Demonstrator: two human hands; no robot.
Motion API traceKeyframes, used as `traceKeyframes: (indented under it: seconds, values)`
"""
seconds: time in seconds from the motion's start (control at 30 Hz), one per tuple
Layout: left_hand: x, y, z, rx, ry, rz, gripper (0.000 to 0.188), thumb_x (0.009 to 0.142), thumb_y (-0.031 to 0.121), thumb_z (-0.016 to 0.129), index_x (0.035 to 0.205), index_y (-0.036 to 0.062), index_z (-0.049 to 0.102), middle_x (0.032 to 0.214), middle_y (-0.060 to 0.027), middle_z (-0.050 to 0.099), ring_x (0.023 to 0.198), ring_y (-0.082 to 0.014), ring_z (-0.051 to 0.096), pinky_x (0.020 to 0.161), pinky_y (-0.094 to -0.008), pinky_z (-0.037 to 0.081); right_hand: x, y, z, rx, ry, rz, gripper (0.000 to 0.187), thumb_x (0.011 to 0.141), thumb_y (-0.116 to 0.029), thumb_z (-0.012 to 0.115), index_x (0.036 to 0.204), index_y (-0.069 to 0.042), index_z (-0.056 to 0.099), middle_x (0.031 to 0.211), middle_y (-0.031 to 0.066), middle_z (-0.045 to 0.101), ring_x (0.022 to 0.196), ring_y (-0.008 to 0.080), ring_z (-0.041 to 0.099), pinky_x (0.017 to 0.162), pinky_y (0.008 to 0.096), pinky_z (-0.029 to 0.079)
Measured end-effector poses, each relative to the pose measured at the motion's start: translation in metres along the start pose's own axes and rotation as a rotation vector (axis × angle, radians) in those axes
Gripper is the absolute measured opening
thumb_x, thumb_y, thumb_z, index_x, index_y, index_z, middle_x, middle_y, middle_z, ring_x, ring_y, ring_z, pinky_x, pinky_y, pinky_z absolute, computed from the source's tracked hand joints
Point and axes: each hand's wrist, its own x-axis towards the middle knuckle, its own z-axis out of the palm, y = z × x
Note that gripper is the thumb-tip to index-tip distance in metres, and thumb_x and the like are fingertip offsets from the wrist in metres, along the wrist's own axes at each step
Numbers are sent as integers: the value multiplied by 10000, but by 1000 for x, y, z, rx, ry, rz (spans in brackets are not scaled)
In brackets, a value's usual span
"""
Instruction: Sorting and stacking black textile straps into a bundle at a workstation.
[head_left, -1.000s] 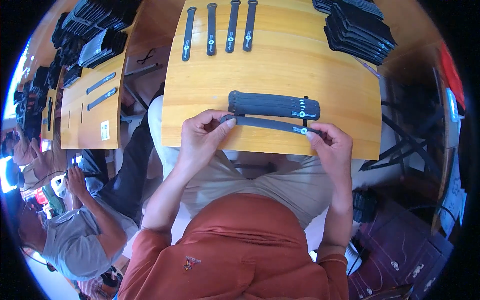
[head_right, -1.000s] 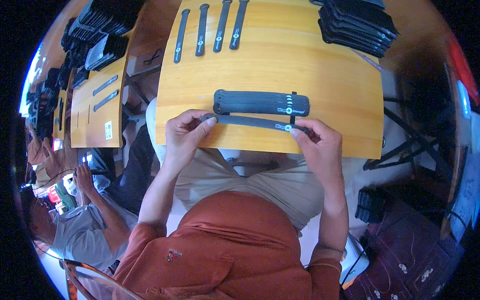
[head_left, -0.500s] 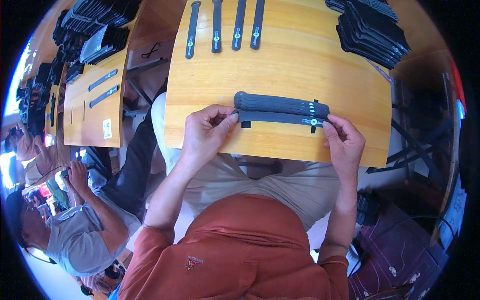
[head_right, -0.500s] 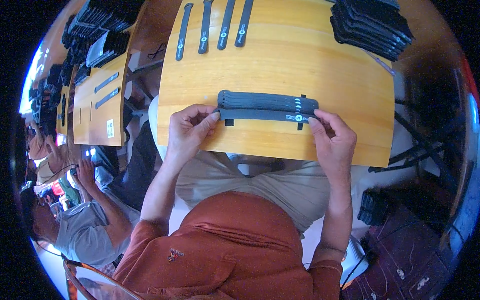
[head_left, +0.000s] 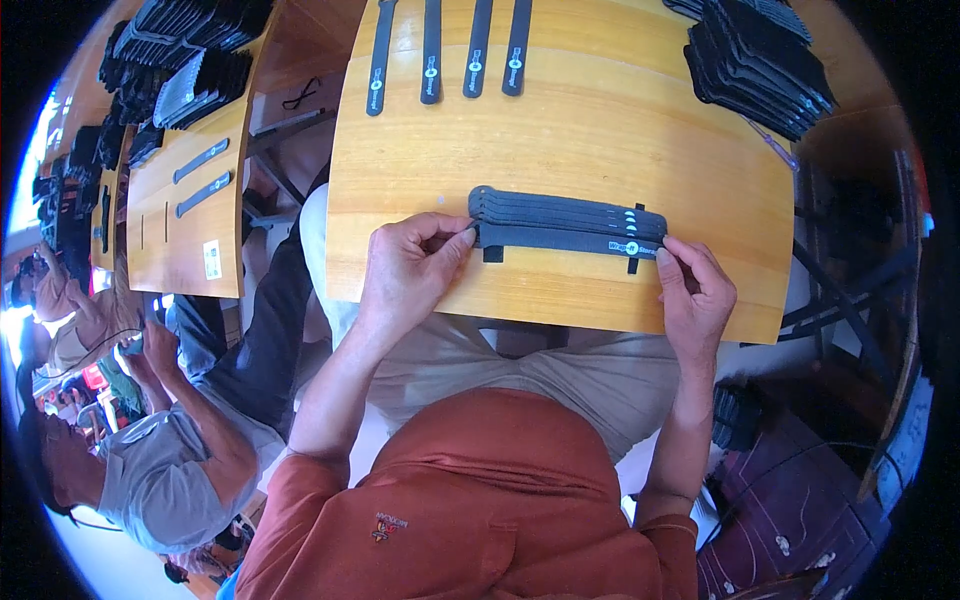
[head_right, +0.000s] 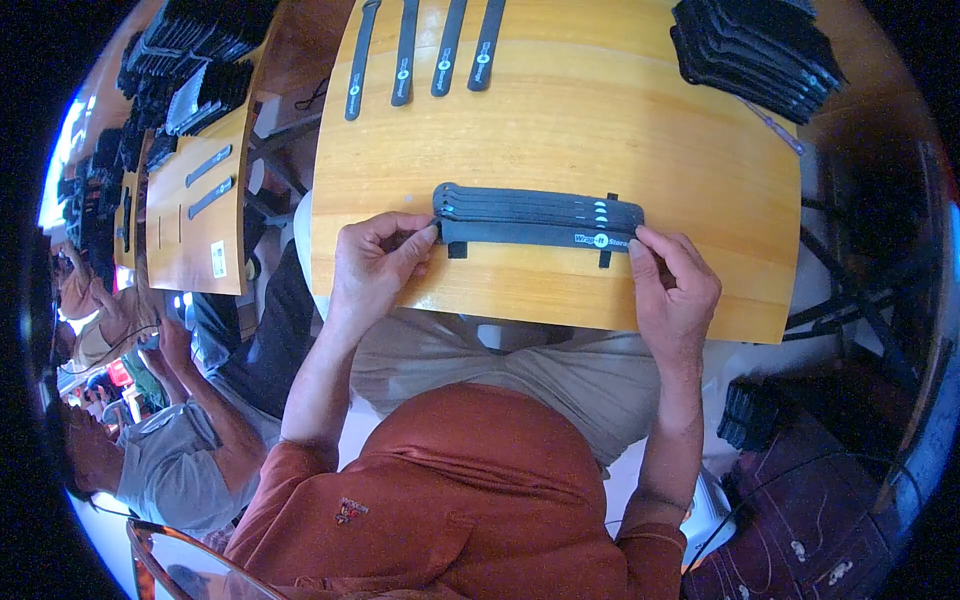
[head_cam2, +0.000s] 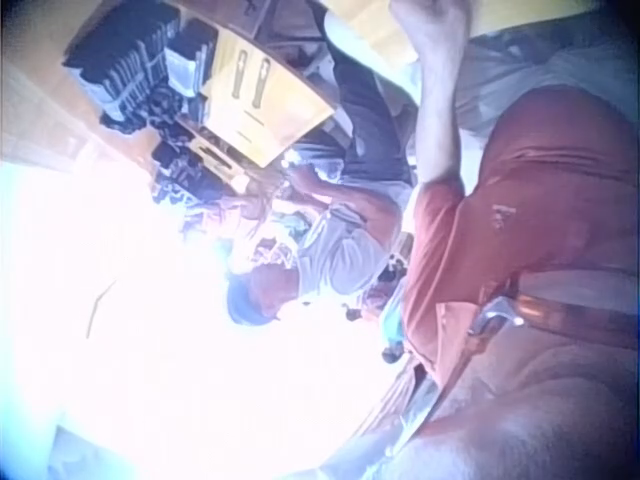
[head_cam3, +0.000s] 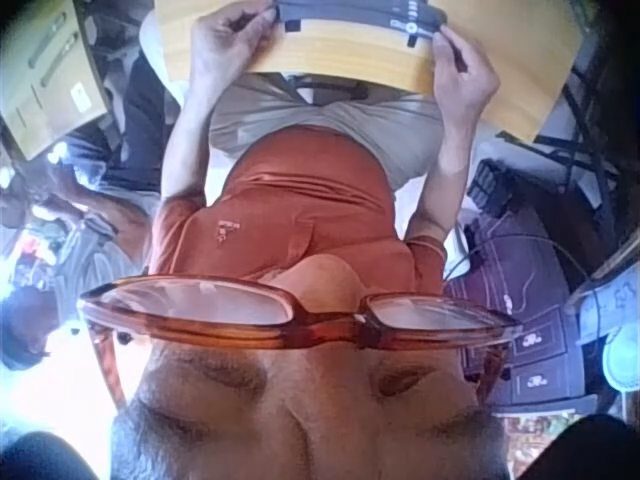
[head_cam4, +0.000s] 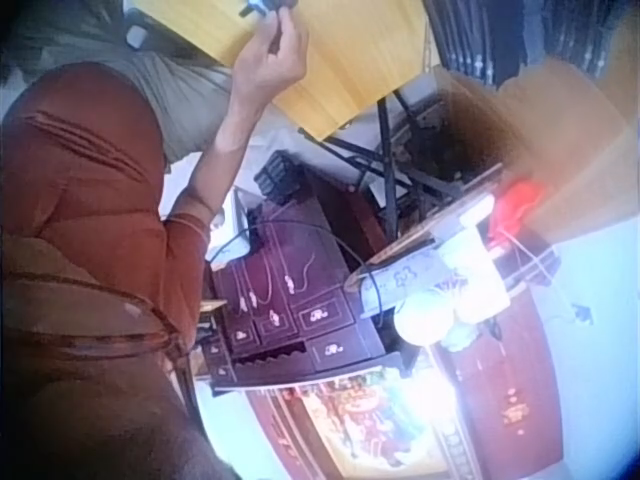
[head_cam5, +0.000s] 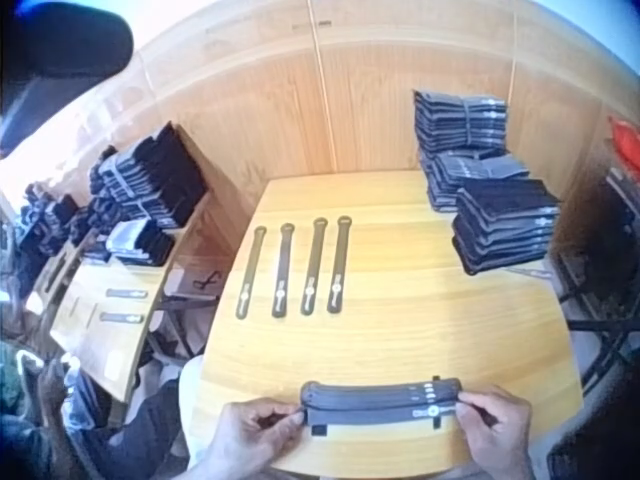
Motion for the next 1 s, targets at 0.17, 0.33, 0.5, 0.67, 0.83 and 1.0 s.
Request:
traceKeyframes:
  seconds: [0.17,0.33,0.5,0.67,0.83,1.0]
  values:
    - [1,1,-1,39,-2,-16,151,985,80,727,1049,-55,748,766,-17,697,645,-48,609,583,-195,504,1,-1,0,-58,-3,-50,131,928,-20,739,1045,38,736,845,82,684,706,120,607,612,248,465]
    - [3,-2,0,54,10,-3,143,980,75,732,1036,-55,752,769,-22,709,641,-47,616,576,-198,507,0,1,0,-66,3,-71,122,917,-12,742,1030,34,736,847,86,689,701,120,607,605,248,461]
    - [4,-2,-1,55,6,7,142,973,72,739,1039,-53,751,795,-29,724,652,-44,630,582,-197,522,1,5,2,-47,27,-116,117,905,3,742,1017,35,735,841,89,688,691,124,606,601,251,459]
    - [4,3,-1,24,3,-64,137,952,27,723,1050,-62,758,769,-31,725,677,-43,625,614,-215,513,0,4,2,-36,15,-87,106,899,7,743,1001,36,736,833,94,685,691,126,613,606,258,472]
    - [4,3,1,17,8,-59,133,957,26,718,1049,-62,755,753,-19,708,652,-36,597,589,-208,490,0,2,2,-34,25,-86,95,899,15,737,992,36,739,835,89,687,686,114,613,600,246,474]
    - [4,5,0,26,5,-89,124,962,35,724,1038,-59,752,749,-13,699,641,-31,585,578,-205,480,0,2,3,-20,25,-81,92,902,22,730,993,34,741,847,88,696,684,103,618,598,234,480]
